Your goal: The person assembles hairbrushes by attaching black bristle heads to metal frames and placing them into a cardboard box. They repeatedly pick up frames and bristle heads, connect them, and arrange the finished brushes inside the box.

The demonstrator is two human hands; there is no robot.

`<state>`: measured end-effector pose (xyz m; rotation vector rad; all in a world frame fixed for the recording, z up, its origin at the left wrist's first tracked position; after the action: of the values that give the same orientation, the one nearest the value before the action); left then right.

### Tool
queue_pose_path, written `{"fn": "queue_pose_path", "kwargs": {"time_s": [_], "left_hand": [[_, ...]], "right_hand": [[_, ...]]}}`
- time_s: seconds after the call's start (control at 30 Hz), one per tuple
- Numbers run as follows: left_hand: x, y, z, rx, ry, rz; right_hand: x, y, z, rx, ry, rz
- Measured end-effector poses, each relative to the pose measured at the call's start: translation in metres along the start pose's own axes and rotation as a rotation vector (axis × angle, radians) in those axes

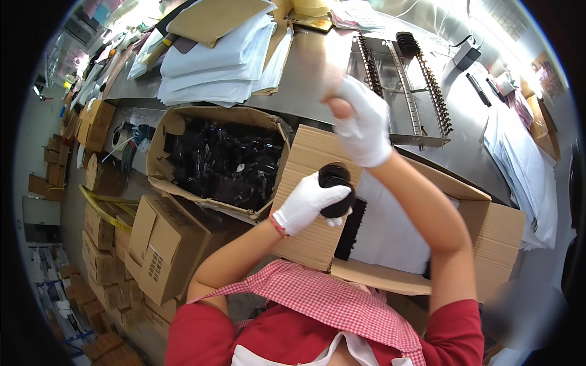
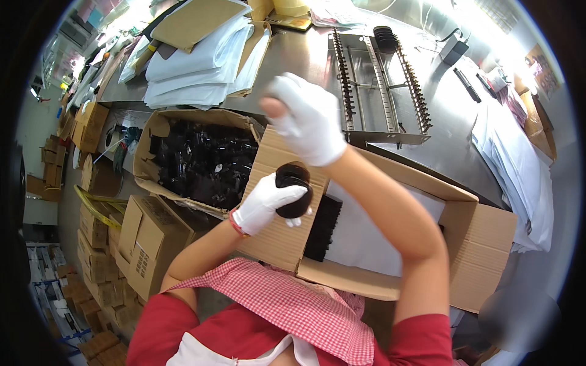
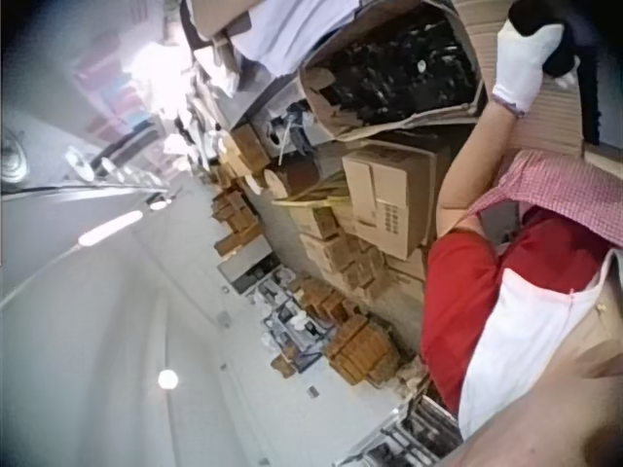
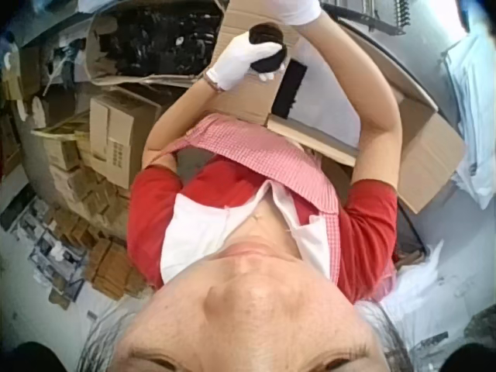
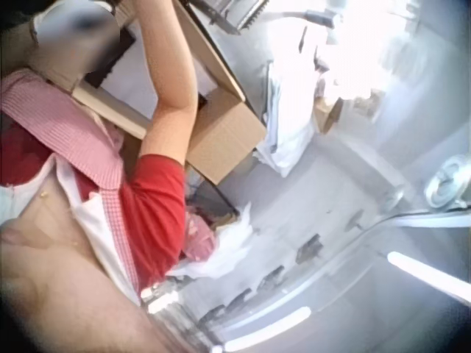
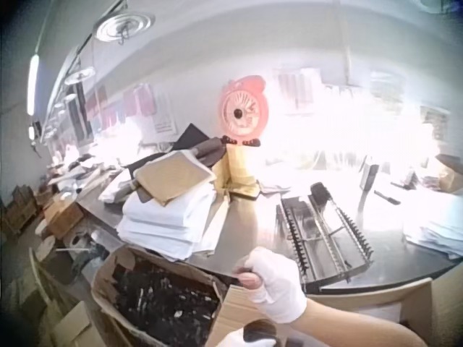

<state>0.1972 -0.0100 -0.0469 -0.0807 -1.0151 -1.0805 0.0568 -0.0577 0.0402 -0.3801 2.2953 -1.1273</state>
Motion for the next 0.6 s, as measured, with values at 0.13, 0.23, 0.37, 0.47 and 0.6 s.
{"fn": "queue_pose_path", "kwargs": {"time_s": [0.13,0.23,0.37,0.47,0.6], "left_hand": [[0.007,-0.002,-0.012,0.054,-0.054,-0.049],[0.015,-0.002,-0.029,0.120,-0.016,-0.006],[0.046,-0.029,-0.019,0.140,-0.209,0.245],[0.051,-0.076,-0.007,-0.210,-0.926,0.480],[0.088,-0.103,0.067,-0.418,-0.773,-0.265]], "right_hand": [[-0.023,0.006,0.086,-0.645,-0.075,0.196],[0.001,0.013,0.058,-0.692,-0.222,0.298],[0.003,0.036,-0.011,-0.845,-0.070,0.081],[0.005,0.052,-0.031,-0.729,0.099,0.250],[0.057,0.064,-0.076,-0.448,0.178,0.345]]}}
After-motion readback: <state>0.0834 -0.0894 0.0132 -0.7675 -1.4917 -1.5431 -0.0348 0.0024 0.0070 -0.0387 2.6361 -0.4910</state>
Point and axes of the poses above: each hand's wrist, its own y-axis away from the middle knuckle, its own z-axis out of the palm, x = y × z, the point moved 4 cm from there along -y, towards the middle knuckle, and after that the axes turned 15 degrees about y, right-handed, at the moved point
